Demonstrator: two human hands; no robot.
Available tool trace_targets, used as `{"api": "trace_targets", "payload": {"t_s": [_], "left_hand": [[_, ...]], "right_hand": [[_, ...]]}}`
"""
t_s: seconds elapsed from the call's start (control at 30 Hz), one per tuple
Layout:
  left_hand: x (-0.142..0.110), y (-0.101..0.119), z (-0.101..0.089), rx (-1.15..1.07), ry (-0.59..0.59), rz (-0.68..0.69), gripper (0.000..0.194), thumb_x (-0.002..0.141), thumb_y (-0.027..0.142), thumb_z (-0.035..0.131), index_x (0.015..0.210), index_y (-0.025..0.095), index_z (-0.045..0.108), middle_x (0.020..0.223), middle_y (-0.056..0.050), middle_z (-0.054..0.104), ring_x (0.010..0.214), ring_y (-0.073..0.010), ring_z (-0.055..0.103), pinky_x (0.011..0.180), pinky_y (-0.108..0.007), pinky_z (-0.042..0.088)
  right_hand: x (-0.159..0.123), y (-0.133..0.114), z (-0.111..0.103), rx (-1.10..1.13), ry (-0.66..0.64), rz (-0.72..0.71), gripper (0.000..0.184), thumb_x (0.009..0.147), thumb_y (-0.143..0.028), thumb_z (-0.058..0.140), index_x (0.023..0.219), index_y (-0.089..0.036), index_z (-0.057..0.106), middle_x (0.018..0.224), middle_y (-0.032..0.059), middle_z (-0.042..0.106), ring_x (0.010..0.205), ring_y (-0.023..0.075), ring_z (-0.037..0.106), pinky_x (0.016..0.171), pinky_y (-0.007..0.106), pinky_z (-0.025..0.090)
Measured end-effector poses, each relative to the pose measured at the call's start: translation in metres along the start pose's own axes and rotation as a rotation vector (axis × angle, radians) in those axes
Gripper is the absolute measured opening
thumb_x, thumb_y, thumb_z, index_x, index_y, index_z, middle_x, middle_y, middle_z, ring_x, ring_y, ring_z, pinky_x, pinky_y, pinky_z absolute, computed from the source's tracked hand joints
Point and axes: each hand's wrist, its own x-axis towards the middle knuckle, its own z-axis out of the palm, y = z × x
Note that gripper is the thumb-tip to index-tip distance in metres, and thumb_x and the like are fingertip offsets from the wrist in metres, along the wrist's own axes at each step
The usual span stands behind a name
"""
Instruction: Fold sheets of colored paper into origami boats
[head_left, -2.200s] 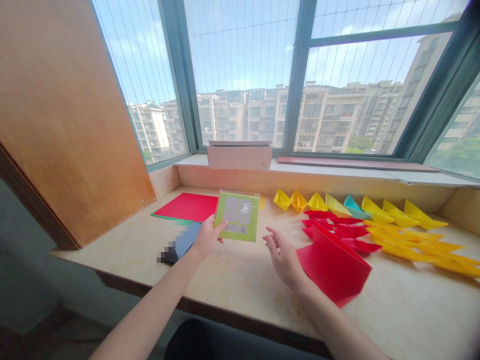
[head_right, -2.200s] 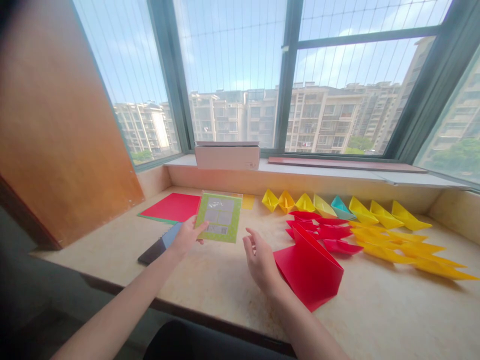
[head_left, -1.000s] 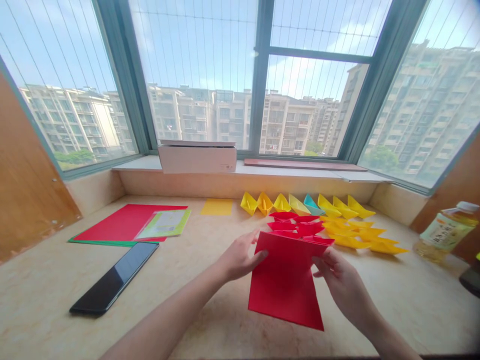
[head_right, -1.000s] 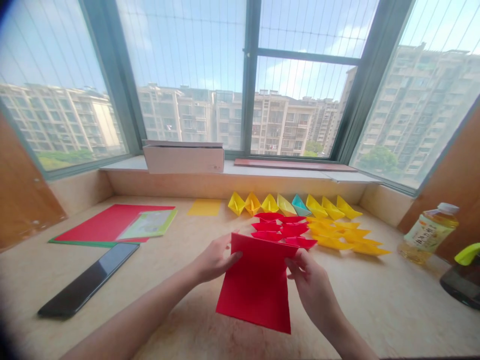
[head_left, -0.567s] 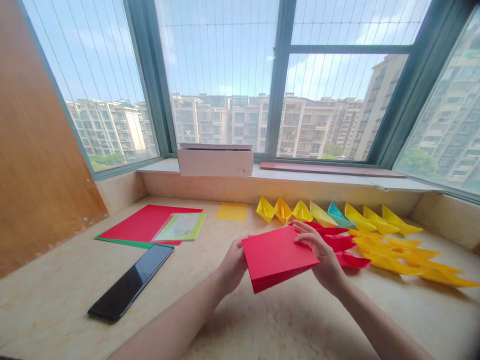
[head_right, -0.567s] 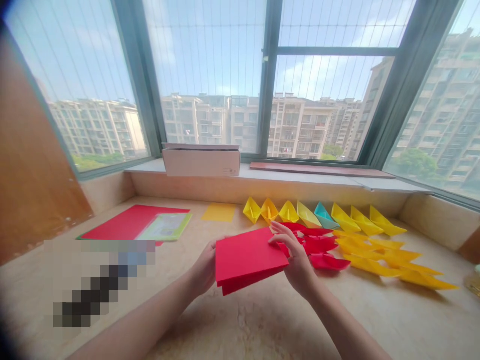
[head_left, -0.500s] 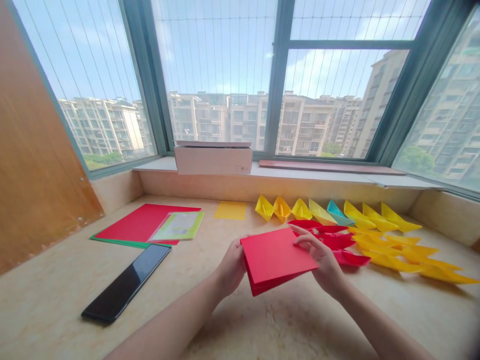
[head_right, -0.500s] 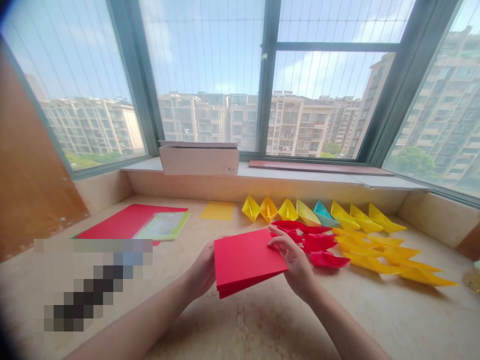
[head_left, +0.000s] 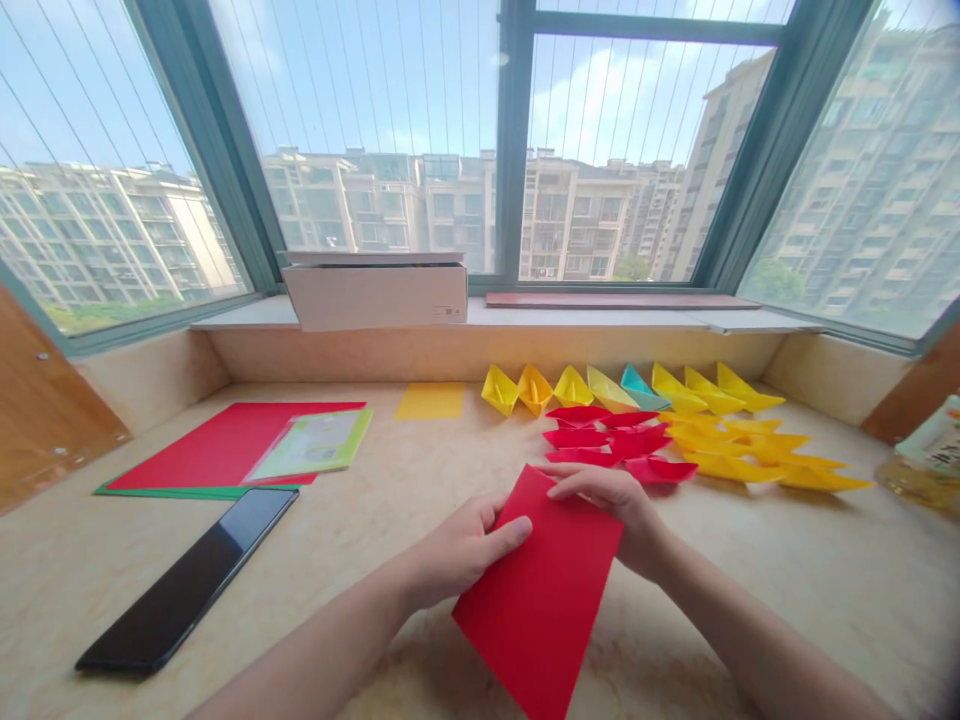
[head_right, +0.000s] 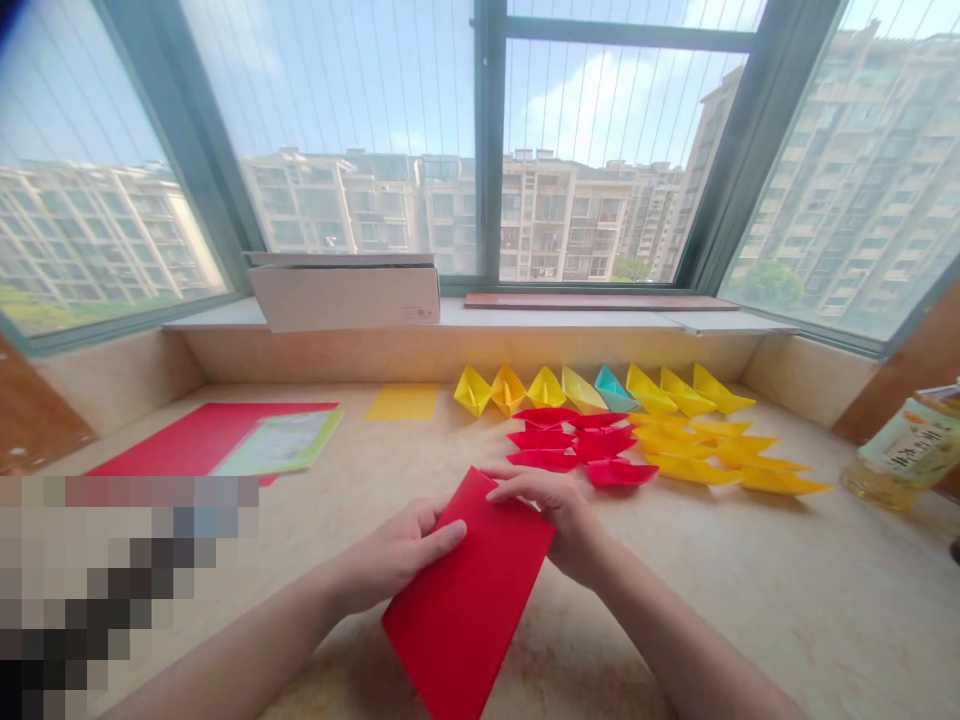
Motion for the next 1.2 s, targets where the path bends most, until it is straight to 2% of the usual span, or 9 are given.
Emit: {"api": "trace_targets", "payload": {"t_s": [0.13,0.27,0.4,0.53,0.7,0.9,1.0,1.1,1.2], "left_hand": [[0.005,0.001,0.01,0.004,0.262,0.133,0.045,0.083,0.045,0.071,0.117,0.015,0.065,0.107,-0.012,0.074,0.089,-0.0255,0.07,0.077,-0.032,0.054],[0.005,0.003,0.015,-0.049,0.455,0.275,0.048,0.084,0.045,0.069,0.123,0.018,0.061,0.11,-0.011,0.073,0.088,-0.0257,0.071,0.074,-0.033,0.056],[0.003,-0.001,0.018,-0.01,0.449,0.297,0.049,0.083,0.044,0.071,0.123,0.017,0.061,0.104,-0.011,0.075,0.084,-0.0253,0.071,0.071,-0.033,0.056],[0.002,-0.004,0.018,0.067,0.456,0.387,0.039,0.086,0.045,0.067,0.111,0.016,0.065,0.096,-0.009,0.075,0.079,-0.0219,0.07,0.071,-0.031,0.055],[0.001,-0.004,0.014,0.261,0.59,0.405,0.04,0.089,0.053,0.059,0.085,0.013,0.067,0.075,-0.005,0.071,0.066,-0.0178,0.064,0.059,-0.025,0.049],[-0.004,-0.006,0.017,0.361,0.479,0.349,0.046,0.094,0.055,0.048,0.091,0.014,0.069,0.07,-0.006,0.067,0.062,-0.0167,0.059,0.053,-0.024,0.043],[-0.006,-0.006,0.016,0.386,0.441,0.355,0.048,0.095,0.055,0.046,0.08,0.015,0.067,0.063,-0.004,0.062,0.057,-0.0149,0.055,0.051,-0.024,0.039],[-0.004,-0.008,0.018,0.31,0.411,0.363,0.047,0.092,0.055,0.052,0.07,0.015,0.061,0.06,-0.003,0.06,0.054,-0.0128,0.053,0.051,-0.023,0.038],[0.0,-0.01,0.021,0.118,0.473,0.347,0.037,0.081,0.052,0.07,0.082,0.016,0.06,0.067,-0.002,0.065,0.057,-0.0136,0.057,0.054,-0.023,0.043]], "right_hand": [[-0.002,0.0,0.021,0.164,0.16,0.055,0.046,0.093,-0.053,0.056,0.132,-0.028,0.061,0.11,0.01,0.074,0.091,0.0247,0.071,0.076,0.038,0.058],[0.0,-0.003,0.026,0.183,0.122,0.035,0.053,0.094,-0.061,0.046,0.124,-0.022,0.064,0.097,0.0116,0.075,0.09,0.0271,0.07,0.074,0.039,0.058],[0.0,-0.005,0.025,0.003,0.123,0.076,0.037,0.09,-0.055,0.058,0.097,-0.02,0.071,0.084,0.0074,0.073,0.078,0.0243,0.068,0.066,0.034,0.055],[-0.003,-0.008,0.02,-0.127,0.134,0.062,0.037,0.091,-0.049,0.061,0.07,-0.018,0.065,0.066,0.0016,0.066,0.061,0.0165,0.059,0.055,0.026,0.046],[-0.006,-0.01,0.021,-0.094,0.049,0.066,0.035,0.092,-0.046,0.06,0.071,-0.019,0.064,0.067,0.0003,0.065,0.062,0.0154,0.058,0.056,0.024,0.044],[-0.007,-0.01,0.023,-0.073,0.044,0.105,0.044,0.091,-0.054,0.057,0.067,-0.018,0.061,0.062,0.0004,0.062,0.055,0.0137,0.053,0.051,0.024,0.041],[-0.009,-0.007,0.021,-0.115,0.028,0.121,0.045,0.091,-0.054,0.056,0.066,-0.017,0.059,0.061,0.0001,0.059,0.054,0.013,0.049,0.05,0.024,0.038],[-0.013,-0.006,0.02,-0.219,0.064,0.058,0.046,0.093,-0.05,0.054,0.061,-0.018,0.054,0.057,-0.0014,0.051,0.051,0.0115,0.043,0.047,0.023,0.033],[-0.017,-0.006,0.019,-0.378,0.134,-0.053,0.047,0.093,-0.046,0.056,0.055,-0.018,0.049,0.051,-0.0027,0.043,0.047,0.0101,0.037,0.044,0.024,0.027]]}}
